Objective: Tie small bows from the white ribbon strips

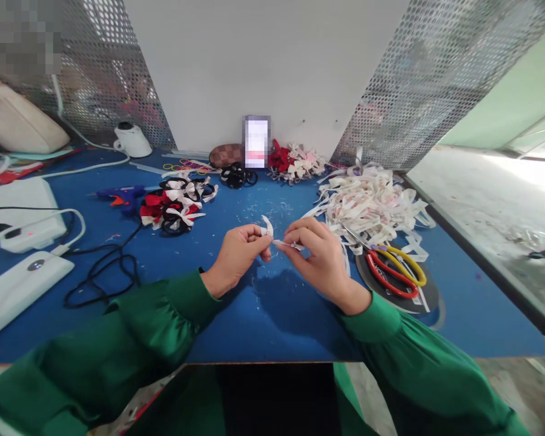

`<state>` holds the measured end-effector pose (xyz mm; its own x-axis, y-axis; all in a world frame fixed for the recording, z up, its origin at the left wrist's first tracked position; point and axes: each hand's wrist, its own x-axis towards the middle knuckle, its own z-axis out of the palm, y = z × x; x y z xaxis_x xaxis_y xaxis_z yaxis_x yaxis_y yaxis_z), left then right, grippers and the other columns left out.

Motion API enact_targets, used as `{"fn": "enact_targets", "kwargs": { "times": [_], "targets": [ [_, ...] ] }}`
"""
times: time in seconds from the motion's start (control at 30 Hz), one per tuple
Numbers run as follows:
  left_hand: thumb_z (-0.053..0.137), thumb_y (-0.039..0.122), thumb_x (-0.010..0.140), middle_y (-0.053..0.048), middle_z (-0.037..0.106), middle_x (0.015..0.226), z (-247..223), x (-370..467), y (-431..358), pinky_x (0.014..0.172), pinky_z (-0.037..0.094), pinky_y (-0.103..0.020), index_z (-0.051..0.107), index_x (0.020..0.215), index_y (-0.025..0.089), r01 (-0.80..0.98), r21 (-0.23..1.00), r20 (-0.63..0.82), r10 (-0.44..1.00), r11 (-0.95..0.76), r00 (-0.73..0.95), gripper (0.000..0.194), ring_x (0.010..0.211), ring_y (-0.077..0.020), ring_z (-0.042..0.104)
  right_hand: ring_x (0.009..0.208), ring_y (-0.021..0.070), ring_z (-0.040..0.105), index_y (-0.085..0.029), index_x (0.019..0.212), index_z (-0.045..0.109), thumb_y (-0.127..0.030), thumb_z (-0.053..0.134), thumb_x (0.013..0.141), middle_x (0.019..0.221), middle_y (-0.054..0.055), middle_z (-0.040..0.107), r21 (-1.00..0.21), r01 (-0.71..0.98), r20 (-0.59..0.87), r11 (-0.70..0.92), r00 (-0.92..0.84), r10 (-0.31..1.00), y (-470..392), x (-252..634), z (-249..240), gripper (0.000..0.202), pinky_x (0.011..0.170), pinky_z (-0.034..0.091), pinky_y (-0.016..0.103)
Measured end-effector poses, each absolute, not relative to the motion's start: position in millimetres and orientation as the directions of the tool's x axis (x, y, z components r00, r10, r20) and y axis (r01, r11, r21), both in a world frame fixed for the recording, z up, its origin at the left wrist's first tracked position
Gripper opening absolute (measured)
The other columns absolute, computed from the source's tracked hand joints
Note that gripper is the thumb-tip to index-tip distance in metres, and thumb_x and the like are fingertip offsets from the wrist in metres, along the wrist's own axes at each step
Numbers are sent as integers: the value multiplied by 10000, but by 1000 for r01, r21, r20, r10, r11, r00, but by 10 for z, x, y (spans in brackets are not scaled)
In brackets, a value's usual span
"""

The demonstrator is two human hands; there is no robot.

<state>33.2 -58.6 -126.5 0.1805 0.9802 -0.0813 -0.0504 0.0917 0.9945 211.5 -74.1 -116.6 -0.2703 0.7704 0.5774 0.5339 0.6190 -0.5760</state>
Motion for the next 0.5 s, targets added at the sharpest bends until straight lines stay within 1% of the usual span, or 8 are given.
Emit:
{"fn": "enact_targets", "kwargs": {
  "times": [0.07,0.17,0.23,0.27,0.33,0.4,0.47,0.5],
  "targets": [
    [719,298,765,18,643,549,-1262,342,-594,586,464,-239,630,722,165,-12,997,-73,976,77,206,166,518,-109,577,861,205,629,-247,832,598,-260,648,914,963,63,670,-594,478,575,647,-311,757,-740,2120,-1151,97,767,472,365],
    [697,247,758,30,624,530,-1257,356,-616,550,426,-221,626,707,166,74,997,-38,968,20,249,120,502,-100,559,1041,217,651,-243,876,548,-196,526,970,1082,90,679,-639,399,546,658,-368,753,-722,2126,-1143,107,840,494,370],
    [694,221,746,34,619,525,-1254,361,-631,534,408,-214,610,684,168,122,992,-18,964,-15,266,117,497,-96,554,1149,239,627,-244,913,515,-175,463,983,1136,112,675,-610,400,508,684,-464,726,-709,2131,-1154,111,864,490,384],
    [692,216,744,33,622,523,-1253,362,-636,532,405,-213,601,674,170,138,990,-13,962,-26,272,123,498,-96,556,1147,249,628,-243,930,504,-179,445,986,1141,120,674,-588,414,485,694,-507,713,-705,2132,-1163,103,853,488,388],
    [690,226,749,30,627,520,-1254,364,-642,530,405,-216,596,680,174,151,988,-16,960,-27,278,128,495,-100,562,1030,249,653,-239,954,494,-199,423,989,1102,124,676,-561,469,446,682,-523,726,-707,2130,-1182,89,803,476,382],
    [698,255,762,28,626,521,-1256,364,-642,529,407,-219,600,704,177,151,988,-21,963,-21,270,138,497,-106,568,865,222,648,-233,953,499,-221,428,986,1004,107,680,-586,528,427,615,-443,788,-718,2118,-1197,80,739,455,358],
    [709,282,771,27,627,535,-1259,362,-637,542,422,-225,612,747,178,139,990,-7,968,-30,252,144,513,-113,580,745,191,621,-230,929,514,-245,455,980,869,64,675,-678,527,399,513,-323,859,-729,2096,-1207,80,677,432,326],
    [712,291,776,27,628,543,-1259,360,-634,554,432,-229,616,766,179,136,990,6,971,-40,241,148,523,-116,585,706,178,613,-230,912,523,-258,472,977,811,42,671,-742,491,371,456,-267,890,-732,2081,-1212,87,653,424,313]
  ]
}}
